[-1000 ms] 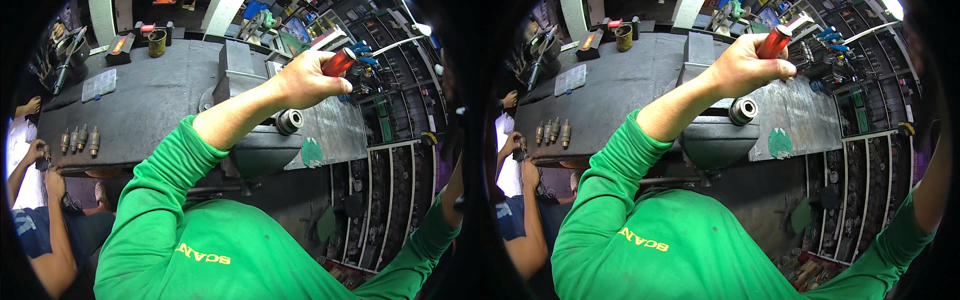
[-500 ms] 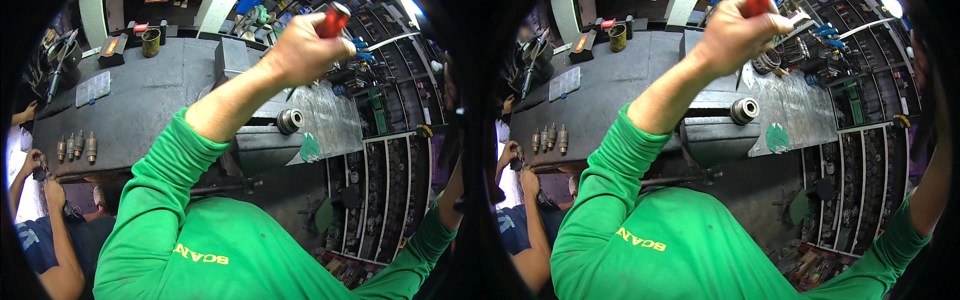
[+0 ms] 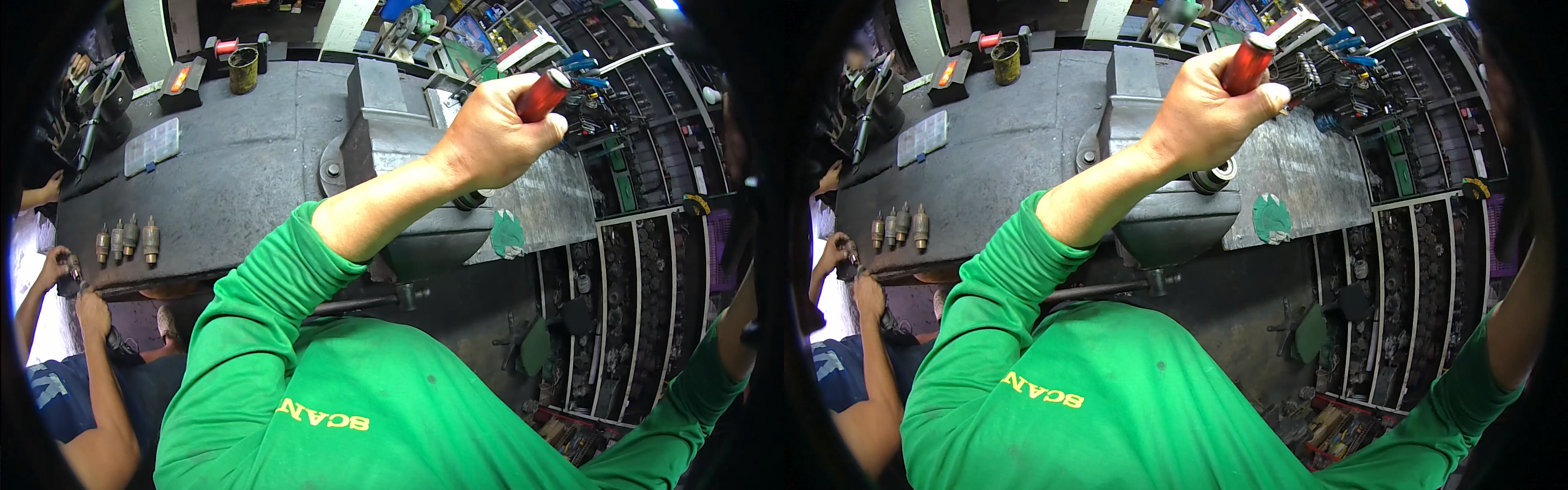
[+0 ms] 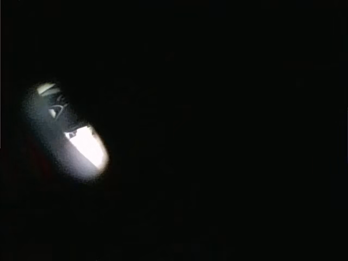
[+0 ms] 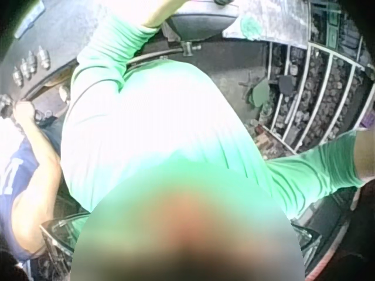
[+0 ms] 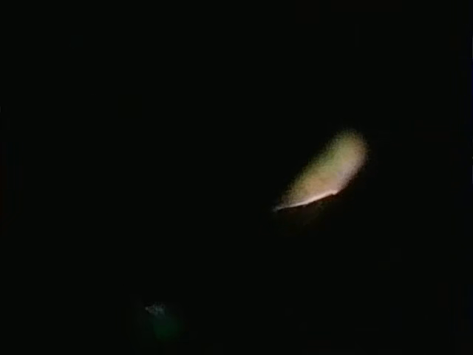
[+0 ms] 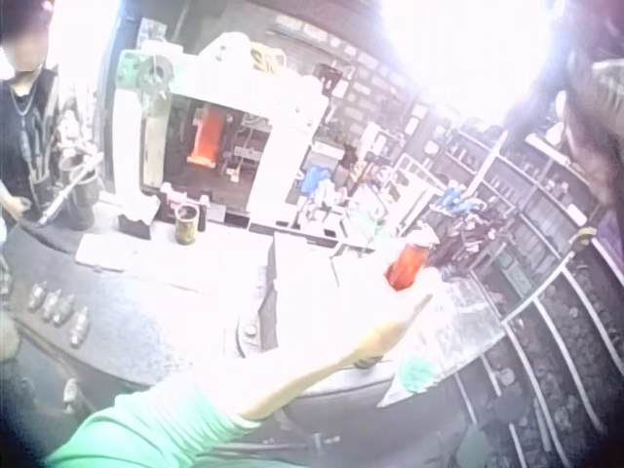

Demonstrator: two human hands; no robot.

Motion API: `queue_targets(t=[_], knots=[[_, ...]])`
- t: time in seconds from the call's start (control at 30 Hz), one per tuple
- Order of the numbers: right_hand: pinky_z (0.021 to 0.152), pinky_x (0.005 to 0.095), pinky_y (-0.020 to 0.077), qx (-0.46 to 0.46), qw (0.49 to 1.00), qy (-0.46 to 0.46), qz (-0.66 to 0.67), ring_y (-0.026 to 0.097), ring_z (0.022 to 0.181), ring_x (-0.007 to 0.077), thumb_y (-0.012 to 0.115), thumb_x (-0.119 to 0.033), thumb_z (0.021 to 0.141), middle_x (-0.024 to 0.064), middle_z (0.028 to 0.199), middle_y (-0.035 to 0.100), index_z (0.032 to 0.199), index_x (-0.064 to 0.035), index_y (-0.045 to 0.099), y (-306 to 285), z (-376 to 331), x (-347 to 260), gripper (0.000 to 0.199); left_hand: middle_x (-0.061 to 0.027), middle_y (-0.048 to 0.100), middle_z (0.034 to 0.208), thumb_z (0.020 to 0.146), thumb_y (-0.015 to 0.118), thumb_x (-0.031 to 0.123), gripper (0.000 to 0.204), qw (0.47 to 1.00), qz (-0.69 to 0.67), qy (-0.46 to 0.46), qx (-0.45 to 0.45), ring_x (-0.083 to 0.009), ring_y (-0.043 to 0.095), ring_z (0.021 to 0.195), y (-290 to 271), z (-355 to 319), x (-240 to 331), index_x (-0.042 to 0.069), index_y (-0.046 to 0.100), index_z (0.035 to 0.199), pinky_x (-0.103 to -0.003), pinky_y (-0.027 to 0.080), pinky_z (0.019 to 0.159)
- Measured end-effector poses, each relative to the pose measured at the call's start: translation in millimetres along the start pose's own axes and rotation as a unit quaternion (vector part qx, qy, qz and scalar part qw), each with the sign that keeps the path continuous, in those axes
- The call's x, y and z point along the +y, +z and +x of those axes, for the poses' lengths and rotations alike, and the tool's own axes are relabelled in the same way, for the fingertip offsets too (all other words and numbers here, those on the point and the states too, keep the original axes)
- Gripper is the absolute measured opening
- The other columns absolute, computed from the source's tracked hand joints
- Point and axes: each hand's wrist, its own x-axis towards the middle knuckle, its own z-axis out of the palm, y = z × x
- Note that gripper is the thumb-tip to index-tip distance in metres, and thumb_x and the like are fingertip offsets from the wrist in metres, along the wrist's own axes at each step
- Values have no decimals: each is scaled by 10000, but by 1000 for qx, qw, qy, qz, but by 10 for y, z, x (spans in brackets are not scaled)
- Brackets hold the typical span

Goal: The person assembles a cylindrical metal part by inserting a pin and tapping it with a hammer. They repeatedly insert and remove the pin, inspect the fit, and use a hammer to drive the pin into place. The person also uses a screwdriver to adjust the part and wipes it with a cloth.

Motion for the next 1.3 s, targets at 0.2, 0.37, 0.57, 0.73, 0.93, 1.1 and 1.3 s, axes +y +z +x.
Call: queue_targets(t=[0.2,0.37,0.57,0.73,0.93,1.1,1.3], knots=[[514,231,323,-6,1000,4,4,438,566,42,512,-525,1109,-28,683,502,1016,-39,642,47,-41,62,511,78,510,727,961,745,150,163,1000,20,21,-5,-31,457,673,80,-14,-48,55,626,905,-262,403,580],[512,231,321,4,1000,4,19,437,564,43,512,-523,1110,-28,681,500,1007,-39,640,23,-125,136,511,55,549,719,945,771,201,175,997,67,37,3,-45,492,672,46,43,56,53,680,962,-282,440,599],[510,232,318,17,998,26,55,435,563,44,511,-521,1111,-28,679,497,996,-39,639,-74,-294,371,512,24,571,717,1022,668,214,154,978,85,144,122,-78,539,602,-393,504,505,92,658,927,-269,443,546],[508,233,315,59,992,33,103,433,561,44,510,-519,1112,-27,677,494,987,-39,638,-88,-463,769,512,72,549,660,906,822,203,237,998,-16,52,26,-39,485,599,-212,233,317,89,639,807,-258,415,554],[505,229,313,6,988,43,147,431,556,43,513,-516,1112,-27,676,496,983,-36,637,35,-552,1527,512,25,550,674,933,780,102,197,998,-48,-37,-13,-58,495,553,-108,-35,-16,69,595,874,-246,382,491],[498,228,320,26,977,75,197,428,544,42,522,-507,1111,-28,668,500,985,-38,636,132,-591,2206,498,29,557,658,918,824,128,221,991,-7,-126,-31,-50,496,531,-79,-46,-128,80,610,893,-246,379,473],[537,265,386,-117,949,149,251,499,574,94,631,-351,1084,-32,710,557,1014,-24,648,869,-870,2962,335,-2,485,715,998,639,110,117,989,7,105,100,-83,461,514,-213,-200,395,24,569,1036,-237,336,432]])
